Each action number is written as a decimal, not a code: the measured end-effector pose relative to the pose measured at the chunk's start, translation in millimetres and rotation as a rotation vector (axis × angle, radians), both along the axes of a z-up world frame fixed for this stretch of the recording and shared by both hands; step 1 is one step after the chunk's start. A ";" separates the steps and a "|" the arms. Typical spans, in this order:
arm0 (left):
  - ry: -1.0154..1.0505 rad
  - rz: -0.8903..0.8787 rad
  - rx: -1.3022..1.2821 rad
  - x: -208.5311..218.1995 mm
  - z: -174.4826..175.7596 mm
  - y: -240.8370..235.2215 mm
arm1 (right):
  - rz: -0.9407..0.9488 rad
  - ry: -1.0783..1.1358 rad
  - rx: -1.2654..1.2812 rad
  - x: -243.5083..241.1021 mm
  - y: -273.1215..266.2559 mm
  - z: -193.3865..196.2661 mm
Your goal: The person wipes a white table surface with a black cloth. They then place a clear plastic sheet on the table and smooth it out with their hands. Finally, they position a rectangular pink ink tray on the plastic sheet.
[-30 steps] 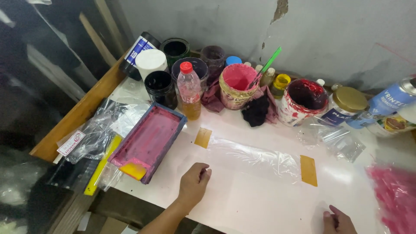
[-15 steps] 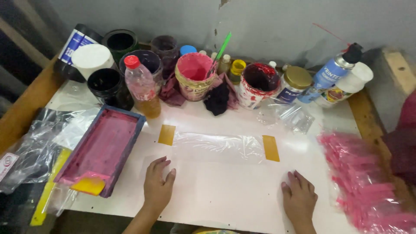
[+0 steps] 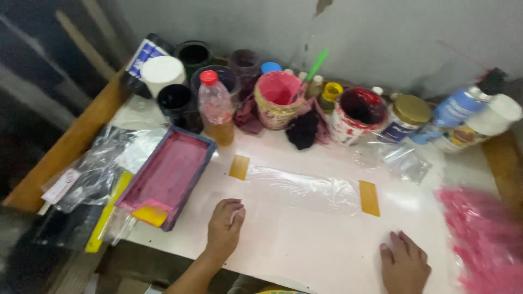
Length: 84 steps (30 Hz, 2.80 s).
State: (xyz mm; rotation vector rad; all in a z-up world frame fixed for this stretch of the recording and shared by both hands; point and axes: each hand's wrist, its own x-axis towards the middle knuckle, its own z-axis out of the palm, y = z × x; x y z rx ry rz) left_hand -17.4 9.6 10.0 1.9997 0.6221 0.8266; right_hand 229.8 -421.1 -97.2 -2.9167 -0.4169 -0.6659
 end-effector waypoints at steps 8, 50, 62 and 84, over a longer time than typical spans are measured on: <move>0.053 -0.054 -0.065 -25.7 19.8 0.5 | 0.344 -0.181 0.243 -0.4 1.7 -2.7; 1.051 0.200 -0.189 -69.7 192.6 205.9 | 0.716 1.430 0.283 -196.9 427.3 223.9; 1.036 0.263 -0.128 -66.2 180.7 206.5 | 0.775 1.440 0.381 -211.6 429.3 231.7; 0.704 -0.037 -0.387 8.6 97.3 8.3 | 0.619 1.069 0.741 -112.7 189.0 145.9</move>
